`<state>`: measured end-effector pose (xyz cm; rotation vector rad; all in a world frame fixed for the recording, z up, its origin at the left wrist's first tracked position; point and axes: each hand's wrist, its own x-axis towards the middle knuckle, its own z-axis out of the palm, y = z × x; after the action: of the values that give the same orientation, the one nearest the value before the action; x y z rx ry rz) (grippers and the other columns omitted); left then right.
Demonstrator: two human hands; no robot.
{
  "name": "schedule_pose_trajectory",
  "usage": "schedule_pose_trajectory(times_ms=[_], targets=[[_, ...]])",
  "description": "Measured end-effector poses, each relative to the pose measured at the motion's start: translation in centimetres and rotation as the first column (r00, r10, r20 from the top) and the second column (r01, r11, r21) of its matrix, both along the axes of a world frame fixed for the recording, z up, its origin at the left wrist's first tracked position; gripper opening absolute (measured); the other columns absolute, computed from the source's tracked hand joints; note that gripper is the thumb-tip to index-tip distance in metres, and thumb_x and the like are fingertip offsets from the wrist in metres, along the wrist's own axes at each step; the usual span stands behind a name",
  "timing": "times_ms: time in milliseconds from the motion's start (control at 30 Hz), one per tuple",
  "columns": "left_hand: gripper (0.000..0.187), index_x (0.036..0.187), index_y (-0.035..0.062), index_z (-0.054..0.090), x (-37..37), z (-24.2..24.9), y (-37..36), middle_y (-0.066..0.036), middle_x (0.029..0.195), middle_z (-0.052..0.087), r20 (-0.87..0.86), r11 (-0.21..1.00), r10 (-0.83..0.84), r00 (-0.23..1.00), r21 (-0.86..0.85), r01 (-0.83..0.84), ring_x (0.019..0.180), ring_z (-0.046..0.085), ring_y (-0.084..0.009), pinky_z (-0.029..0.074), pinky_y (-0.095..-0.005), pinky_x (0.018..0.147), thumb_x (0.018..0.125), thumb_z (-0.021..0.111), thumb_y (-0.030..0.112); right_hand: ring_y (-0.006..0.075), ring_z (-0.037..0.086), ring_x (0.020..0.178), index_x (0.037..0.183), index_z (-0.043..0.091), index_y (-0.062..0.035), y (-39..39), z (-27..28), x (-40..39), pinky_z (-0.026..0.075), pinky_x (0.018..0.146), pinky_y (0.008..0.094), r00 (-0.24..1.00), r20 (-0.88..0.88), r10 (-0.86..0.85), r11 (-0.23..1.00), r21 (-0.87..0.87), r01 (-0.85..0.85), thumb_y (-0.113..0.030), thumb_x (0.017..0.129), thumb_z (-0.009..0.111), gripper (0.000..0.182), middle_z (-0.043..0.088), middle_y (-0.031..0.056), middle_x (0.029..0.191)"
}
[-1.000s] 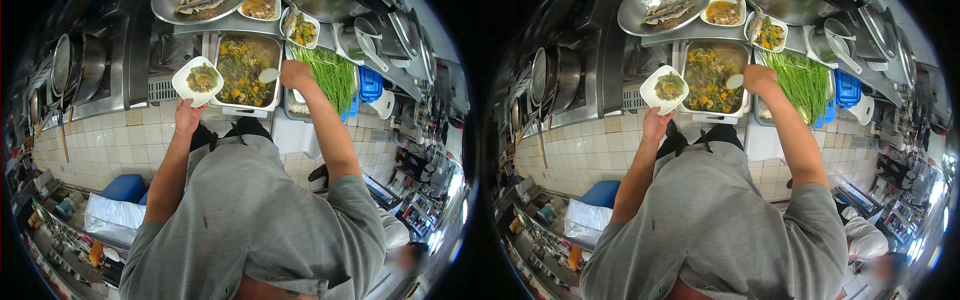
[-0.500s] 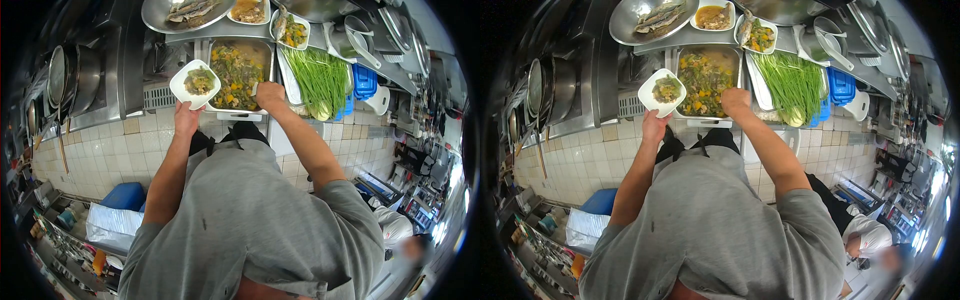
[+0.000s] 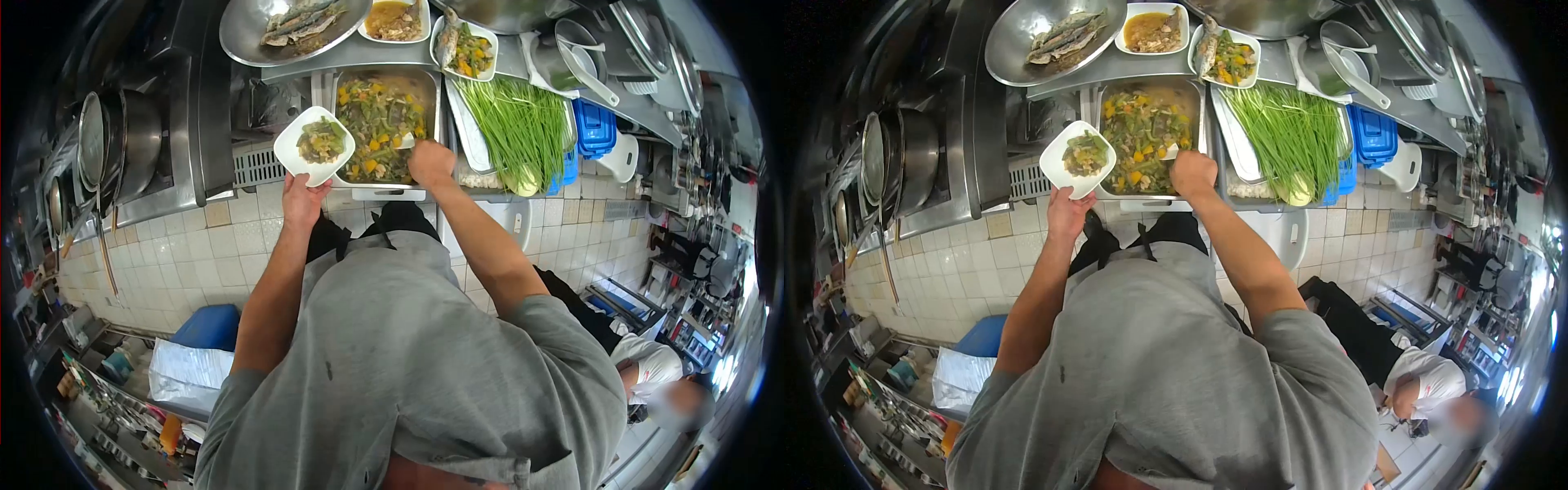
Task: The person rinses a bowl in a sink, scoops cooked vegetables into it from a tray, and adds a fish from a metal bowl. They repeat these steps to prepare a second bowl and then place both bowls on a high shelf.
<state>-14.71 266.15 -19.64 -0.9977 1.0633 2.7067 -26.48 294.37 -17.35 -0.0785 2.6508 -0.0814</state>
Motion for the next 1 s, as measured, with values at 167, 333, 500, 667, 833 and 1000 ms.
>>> schedule_pose_trajectory(times_ms=[167,333,500,667,833,1000], targets=[[0.04,0.136,0.0146,0.049,0.5,-0.9,-0.3,-0.014,0.117,0.069,0.007,1.0,0.014,1.0,0.0,-0.014,0.091,0.071,-0.031,0.056,-0.053,0.088,0.097,0.052,0.01,0.0305,0.074,0.086,0.094,0.074,-0.0106,1.0,-2.3,0.8,0.058,0.075,0.0433,0.925,-0.363,0.113,0.988,-0.059,-0.144,-0.02,0.086,0.066,0.015,0.073,0.012,0.088],[0.039,0.136,0.0156,0.048,1.4,-1.4,-1.2,-0.012,0.113,0.07,0.007,1.0,0.016,1.0,0.015,-0.016,0.09,0.071,-0.0307,0.056,-0.0584,0.091,0.098,0.052,0.01,0.0313,0.073,0.087,0.099,0.075,-0.0114,2.5,-1.3,1.0,0.058,0.078,0.0445,0.927,-0.367,0.079,0.967,-0.199,-0.161,-0.022,0.089,0.067,0.017,0.074,0.0128,0.093],[0.039,0.136,0.0146,0.048,2.0,-0.6,-1.3,-0.012,0.113,0.07,-0.012,1.0,0.023,1.0,0.011,-0.023,0.092,0.072,-0.031,0.056,-0.0593,0.092,0.098,0.053,0.009,0.0323,0.072,0.098,0.113,0.077,-0.0148,3.5,-0.7,1.4,0.057,0.086,0.0454,0.955,-0.292,-0.056,0.949,-0.313,-0.04,-0.026,0.09,0.069,0.027,0.075,0.0125,0.104],[0.04,0.138,0.0115,0.048,2.5,0.3,-1.8,-0.015,0.117,0.07,-0.008,0.999,0.036,0.999,-0.01,-0.036,0.093,0.073,-0.0317,0.059,-0.0541,0.091,0.098,0.051,0.008,0.0322,0.07,0.104,0.118,0.077,-0.0194,4.5,-0.1,1.6,0.055,0.092,0.0436,0.967,-0.178,-0.18,0.902,-0.422,0.09,-0.025,0.093,0.068,0.027,0.075,0.0111,0.111],[0.043,0.142,0.0096,0.047,1.8,1.8,-1.8,-0.016,0.122,0.069,0.013,0.998,-0.013,1.0,-0.067,0.013,0.097,0.074,-0.0303,0.061,-0.0488,0.089,0.1,0.05,0.007,0.0327,0.071,0.101,0.119,0.077,-0.0209,5.6,1.5,1.5,0.056,0.09,0.0426,0.964,-0.16,-0.213,0.874,-0.471,0.115,-0.027,0.093,0.07,0.028,0.074,0.0109,0.116],[0.043,0.144,0.0064,0.048,-0.5,3.8,0.7,-0.016,0.122,0.069,0.037,0.967,-0.196,0.98,-0.159,0.199,0.095,0.075,-0.0273,0.064,-0.0408,0.081,0.101,0.05,0.008,0.0321,0.071,0.098,0.117,0.078,-0.0212,5.4,6.7,0.5,0.056,0.088,0.0439,0.97,-0.218,-0.107,0.903,-0.43,0.002,-0.025,0.091,0.072,0.027,0.075,0.0091,0.111]])
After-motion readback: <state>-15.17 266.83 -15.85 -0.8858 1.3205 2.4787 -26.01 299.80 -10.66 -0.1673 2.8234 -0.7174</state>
